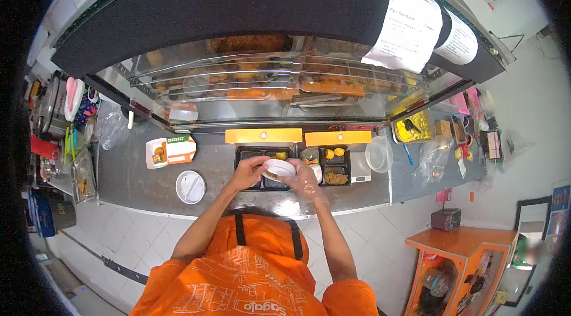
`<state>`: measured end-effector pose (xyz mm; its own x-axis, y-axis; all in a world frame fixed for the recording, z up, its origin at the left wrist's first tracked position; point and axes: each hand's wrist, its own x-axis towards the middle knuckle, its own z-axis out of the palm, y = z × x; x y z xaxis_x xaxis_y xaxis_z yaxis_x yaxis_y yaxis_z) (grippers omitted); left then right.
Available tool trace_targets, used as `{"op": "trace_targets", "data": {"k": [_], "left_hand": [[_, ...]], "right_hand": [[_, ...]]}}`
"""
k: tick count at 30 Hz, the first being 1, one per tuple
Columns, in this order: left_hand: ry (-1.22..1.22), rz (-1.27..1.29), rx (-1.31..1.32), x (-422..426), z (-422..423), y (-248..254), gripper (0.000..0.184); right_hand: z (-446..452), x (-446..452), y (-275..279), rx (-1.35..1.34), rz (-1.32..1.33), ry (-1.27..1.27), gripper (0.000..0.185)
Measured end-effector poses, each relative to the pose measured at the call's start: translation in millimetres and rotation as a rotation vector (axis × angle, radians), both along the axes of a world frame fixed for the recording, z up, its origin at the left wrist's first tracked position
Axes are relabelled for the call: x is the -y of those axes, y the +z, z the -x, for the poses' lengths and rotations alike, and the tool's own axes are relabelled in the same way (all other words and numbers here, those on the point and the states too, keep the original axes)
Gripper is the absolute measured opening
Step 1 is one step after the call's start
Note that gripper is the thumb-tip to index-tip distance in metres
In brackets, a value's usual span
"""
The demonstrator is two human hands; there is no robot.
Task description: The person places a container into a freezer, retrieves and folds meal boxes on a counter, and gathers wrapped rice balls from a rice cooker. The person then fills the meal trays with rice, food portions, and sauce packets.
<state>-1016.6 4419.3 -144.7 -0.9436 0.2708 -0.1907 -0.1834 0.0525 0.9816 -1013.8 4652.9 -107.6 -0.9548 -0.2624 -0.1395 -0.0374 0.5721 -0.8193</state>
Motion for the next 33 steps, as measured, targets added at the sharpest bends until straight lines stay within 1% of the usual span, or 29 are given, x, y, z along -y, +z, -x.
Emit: {"op": "trace_targets", "data": {"k": [2,4,8,10,14,17,19,21,23,25,28,31,33], "left_hand": [[0.007,-0.039,-0.037,0,-3,-7,0.034],[0.016,-0.13,-0.123,-2,-4,-13,0.034],[-0.047,-0.051,-0.099,1,-9,-3,0.036],[-0.052,-0.008,-0.088,0,-10,0,0.037],[-0.066,-0.052,-0.072,-1,-11,0,0.04],[-0.06,-0.082,-0.057,0,-12,6,0.04],[-0.043,-0.098,-0.059,2,-14,12,0.041],[-0.013,0.051,-0.033,9,-18,16,0.042],[0.018,0.229,-0.194,21,-22,9,0.042],[0.063,0.431,-0.543,38,-27,-3,0.043],[-0.058,0.643,-0.578,54,-39,7,0.051],[-0.076,0.664,-0.493,57,-45,-5,0.056],[-0.073,0.691,-0.496,57,-44,-11,0.055]], "right_hand": [[-7,6,6,-0.039,-0.076,0.008,0.047],[-10,3,2,-0.081,-0.092,0.054,0.044],[-12,-8,-13,-0.23,-0.142,0.159,0.038],[-18,-10,-12,-0.201,-0.158,0.155,0.038],[-24,1,10,-0.136,-0.15,0.122,0.043],[-30,1,0,-0.146,-0.206,0.094,0.044],[-31,0,-15,-0.248,-0.236,0.081,0.048],[-33,-4,-25,-0.337,-0.228,0.083,0.05],[-36,-4,-21,-0.414,-0.183,0.093,0.051],[-37,-5,-20,-0.414,-0.194,0.099,0.052],[-43,-3,-11,-0.449,-0.238,0.105,0.055],[-45,-2,-11,-0.521,-0.269,0.113,0.056],[-44,-1,-6,-0.552,-0.284,0.113,0.056]]}}
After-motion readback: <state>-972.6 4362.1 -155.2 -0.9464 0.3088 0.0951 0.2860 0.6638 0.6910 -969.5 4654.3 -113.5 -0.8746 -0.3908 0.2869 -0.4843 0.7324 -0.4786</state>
